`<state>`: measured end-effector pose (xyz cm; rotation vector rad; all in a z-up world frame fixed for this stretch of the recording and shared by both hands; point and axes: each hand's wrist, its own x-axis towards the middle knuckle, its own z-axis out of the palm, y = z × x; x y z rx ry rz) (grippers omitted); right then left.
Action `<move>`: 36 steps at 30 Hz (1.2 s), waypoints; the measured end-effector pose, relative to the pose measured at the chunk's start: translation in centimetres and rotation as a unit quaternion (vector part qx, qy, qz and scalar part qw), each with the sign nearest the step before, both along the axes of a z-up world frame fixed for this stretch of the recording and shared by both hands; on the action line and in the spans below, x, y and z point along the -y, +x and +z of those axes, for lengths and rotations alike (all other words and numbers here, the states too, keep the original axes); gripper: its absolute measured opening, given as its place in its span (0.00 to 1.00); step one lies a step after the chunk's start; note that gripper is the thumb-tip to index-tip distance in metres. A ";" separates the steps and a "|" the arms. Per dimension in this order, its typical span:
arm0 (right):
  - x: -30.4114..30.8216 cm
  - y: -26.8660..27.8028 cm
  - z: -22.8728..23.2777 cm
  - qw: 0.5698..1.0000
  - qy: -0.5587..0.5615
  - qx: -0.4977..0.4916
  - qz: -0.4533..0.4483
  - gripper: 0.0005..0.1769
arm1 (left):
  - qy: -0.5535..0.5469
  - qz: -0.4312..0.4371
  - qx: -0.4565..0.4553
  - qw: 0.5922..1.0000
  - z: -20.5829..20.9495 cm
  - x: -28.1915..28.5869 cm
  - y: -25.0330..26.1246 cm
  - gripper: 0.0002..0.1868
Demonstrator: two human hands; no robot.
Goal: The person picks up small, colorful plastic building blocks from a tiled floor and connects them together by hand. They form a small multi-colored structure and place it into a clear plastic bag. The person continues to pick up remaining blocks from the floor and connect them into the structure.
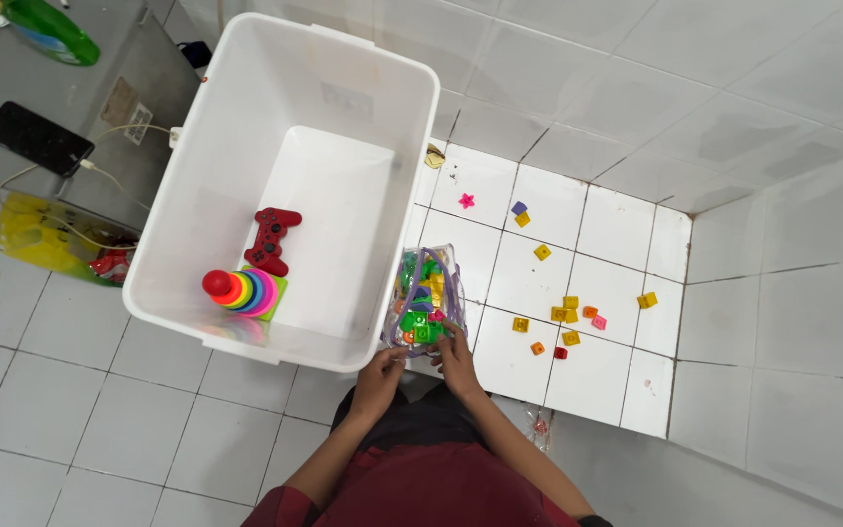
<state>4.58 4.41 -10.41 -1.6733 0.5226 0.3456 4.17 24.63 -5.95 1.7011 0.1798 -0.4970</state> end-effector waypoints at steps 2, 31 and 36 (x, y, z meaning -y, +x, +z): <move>0.5 -0.4 0.2 1.000 0.006 0.009 -0.011 0.26 | 0.010 -0.001 0.023 1.000 0.6 -0.3 0.3 0.16; 2.4 -2.6 0.2 0.997 0.038 0.012 -0.072 0.26 | 0.005 -0.047 0.014 0.999 0.7 -0.5 1.4 0.15; 3.5 -4.3 0.4 0.996 0.033 0.018 -0.085 0.25 | 0.034 -0.093 0.002 0.995 1.5 0.7 1.4 0.15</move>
